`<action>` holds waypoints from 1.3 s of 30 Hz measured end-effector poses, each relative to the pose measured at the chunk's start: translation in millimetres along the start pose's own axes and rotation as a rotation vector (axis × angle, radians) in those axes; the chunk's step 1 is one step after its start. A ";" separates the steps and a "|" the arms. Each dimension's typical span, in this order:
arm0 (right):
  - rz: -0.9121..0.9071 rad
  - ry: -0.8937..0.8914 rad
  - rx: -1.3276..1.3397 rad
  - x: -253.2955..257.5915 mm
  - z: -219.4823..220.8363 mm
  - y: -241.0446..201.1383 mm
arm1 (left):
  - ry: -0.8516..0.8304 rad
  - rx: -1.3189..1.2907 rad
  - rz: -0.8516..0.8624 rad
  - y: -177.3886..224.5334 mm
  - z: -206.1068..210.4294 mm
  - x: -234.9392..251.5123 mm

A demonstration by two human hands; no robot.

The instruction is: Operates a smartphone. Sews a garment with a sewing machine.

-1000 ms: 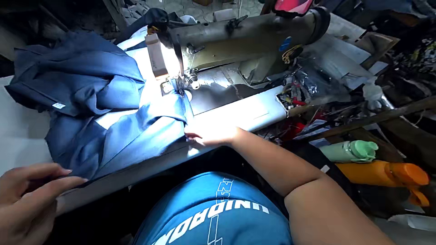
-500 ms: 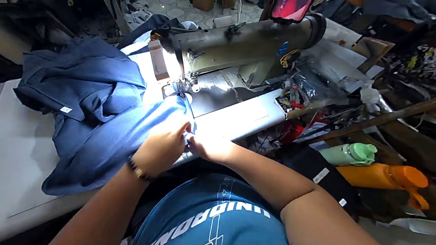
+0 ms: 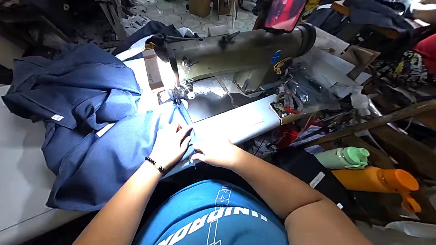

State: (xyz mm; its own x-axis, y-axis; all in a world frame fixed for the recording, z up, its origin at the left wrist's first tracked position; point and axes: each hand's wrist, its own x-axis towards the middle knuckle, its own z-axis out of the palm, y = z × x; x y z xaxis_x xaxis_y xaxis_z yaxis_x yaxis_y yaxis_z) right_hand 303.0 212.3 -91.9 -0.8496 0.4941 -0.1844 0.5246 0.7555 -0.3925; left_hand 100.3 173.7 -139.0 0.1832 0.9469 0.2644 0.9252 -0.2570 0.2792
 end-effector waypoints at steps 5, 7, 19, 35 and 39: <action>0.002 -0.074 0.116 -7.5 -43.4 3.9 | 0.035 0.018 0.027 1.6 4.1 -2.9; 0.023 0.186 0.172 -18.5 -83.3 14.7 | 0.038 0.024 0.036 0.4 5.3 -2.6; 0.270 1.534 0.472 -57.3 -322.8 138.1 | 0.065 -0.019 -0.020 -2.1 9.7 -3.0; 0.422 1.323 0.337 -33.7 -358.7 142.6 | 0.063 -0.031 -0.022 -3.7 7.8 -0.9; 0.427 1.331 0.417 -33.8 -359.4 143.1 | 0.078 -0.030 -0.014 -4.6 8.5 -0.7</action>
State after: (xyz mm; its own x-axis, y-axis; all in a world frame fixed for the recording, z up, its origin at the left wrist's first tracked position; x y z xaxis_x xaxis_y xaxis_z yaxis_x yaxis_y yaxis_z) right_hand 426.4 458.2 182.0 0.1630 0.8441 0.5109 0.4686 0.3894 -0.7930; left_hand 98.8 175.9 -148.3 0.1429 0.9327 0.3312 0.9168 -0.2508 0.3107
